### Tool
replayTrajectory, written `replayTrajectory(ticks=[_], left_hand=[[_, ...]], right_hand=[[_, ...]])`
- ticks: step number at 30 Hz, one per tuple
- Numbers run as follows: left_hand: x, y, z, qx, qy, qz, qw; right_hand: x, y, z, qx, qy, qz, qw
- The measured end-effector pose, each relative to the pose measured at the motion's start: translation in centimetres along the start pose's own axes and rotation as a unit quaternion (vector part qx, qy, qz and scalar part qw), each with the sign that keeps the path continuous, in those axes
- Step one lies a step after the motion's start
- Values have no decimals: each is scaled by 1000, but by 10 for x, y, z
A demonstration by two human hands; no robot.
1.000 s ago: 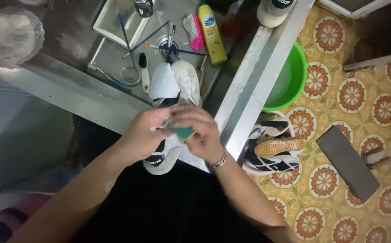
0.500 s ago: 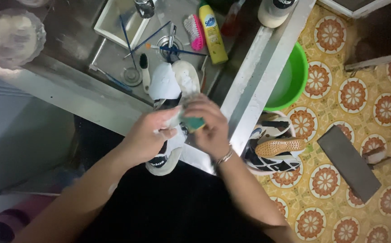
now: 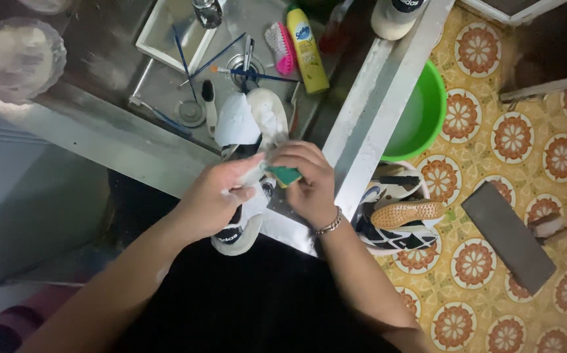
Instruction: Cleaning white sneakers in a sink using a brush and soapy water.
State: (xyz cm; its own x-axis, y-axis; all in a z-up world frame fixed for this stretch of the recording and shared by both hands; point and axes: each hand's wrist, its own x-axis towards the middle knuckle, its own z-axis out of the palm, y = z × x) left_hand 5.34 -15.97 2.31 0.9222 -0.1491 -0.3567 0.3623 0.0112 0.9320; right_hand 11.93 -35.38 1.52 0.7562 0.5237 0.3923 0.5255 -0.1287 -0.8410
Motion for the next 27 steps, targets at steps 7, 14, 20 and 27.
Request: replayTrajectory(ticks=[7,14,20,27], left_hand=[[-1,10,-1,14,-1,18,1000],[3,4,-2,-31,-26,34,999],[3,7,-1,-52,-33,5,998],[2,3,-1,-9,-12,-49,999]], right_hand=[[-1,1,0,-47,11,-35,998],[-1,-3,5,-41,24,-41,998],[3,-11,9,-26,26,-40,999],[1,-1,4,-37,33,-17,999]])
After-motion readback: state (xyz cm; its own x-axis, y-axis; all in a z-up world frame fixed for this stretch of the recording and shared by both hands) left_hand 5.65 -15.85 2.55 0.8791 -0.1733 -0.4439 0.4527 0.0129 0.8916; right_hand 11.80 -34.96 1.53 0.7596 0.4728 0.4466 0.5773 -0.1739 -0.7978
